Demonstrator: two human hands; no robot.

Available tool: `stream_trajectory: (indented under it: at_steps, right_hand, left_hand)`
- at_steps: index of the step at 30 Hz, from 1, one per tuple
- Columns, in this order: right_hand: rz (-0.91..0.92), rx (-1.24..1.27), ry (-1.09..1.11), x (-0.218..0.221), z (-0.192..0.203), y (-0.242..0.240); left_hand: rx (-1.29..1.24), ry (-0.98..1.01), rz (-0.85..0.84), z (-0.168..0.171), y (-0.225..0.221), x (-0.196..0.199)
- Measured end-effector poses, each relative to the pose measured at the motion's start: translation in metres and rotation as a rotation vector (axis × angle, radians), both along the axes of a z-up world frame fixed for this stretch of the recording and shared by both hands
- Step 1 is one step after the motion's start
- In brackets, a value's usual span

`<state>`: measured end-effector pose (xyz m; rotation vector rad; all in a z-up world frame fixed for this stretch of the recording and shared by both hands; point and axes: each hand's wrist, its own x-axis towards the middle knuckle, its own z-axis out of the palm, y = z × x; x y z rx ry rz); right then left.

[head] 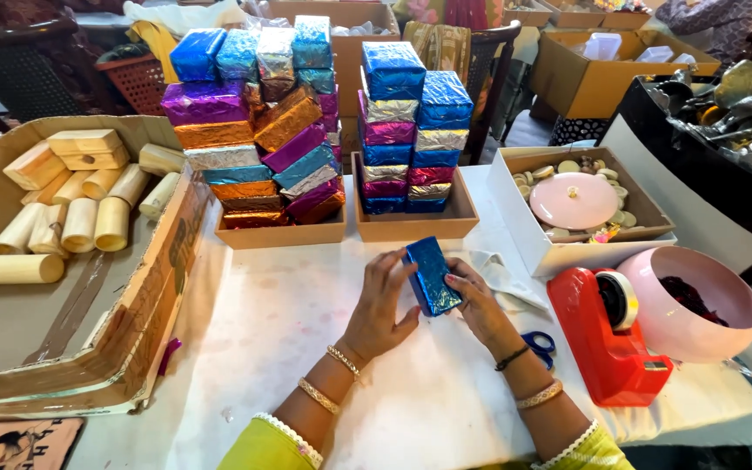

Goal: Wrapping wooden blocks in colorful decorative foil and securing with tape.

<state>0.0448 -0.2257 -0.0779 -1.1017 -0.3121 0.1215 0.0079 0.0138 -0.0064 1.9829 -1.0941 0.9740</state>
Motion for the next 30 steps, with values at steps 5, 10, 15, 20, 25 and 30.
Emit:
stream_trajectory:
  at_steps: [5, 10, 15, 20, 25, 30]
  right_hand:
    - [-0.056, -0.101, 0.019, -0.005, 0.008, 0.012]
    - [-0.061, -0.170, 0.033, -0.005, 0.004, 0.017]
    - [-0.044, -0.182, 0.132, -0.010, 0.010, 0.025]
    - [0.033, -0.173, 0.147, -0.009, 0.004, 0.030]
    - [0.000, -0.316, 0.193, -0.005, -0.007, 0.035]
    - [0.017, -0.326, 0.213, -0.018, 0.009, 0.043]
  left_hand:
    - [-0.622, 0.735, -0.398, -0.040, -0.013, 0.023]
    - [-0.748, 0.986, -0.459, -0.062, -0.018, 0.040]
    - [-0.704, 0.965, -0.365, -0.068, -0.012, 0.054]
    - [-1.129, 1.071, -0.394, -0.028, 0.006, 0.068]
    - [-1.254, 0.792, -0.488, 0.055, 0.043, 0.100]
    - [-1.384, 0.650, -0.497, 0.116, 0.071, 0.146]
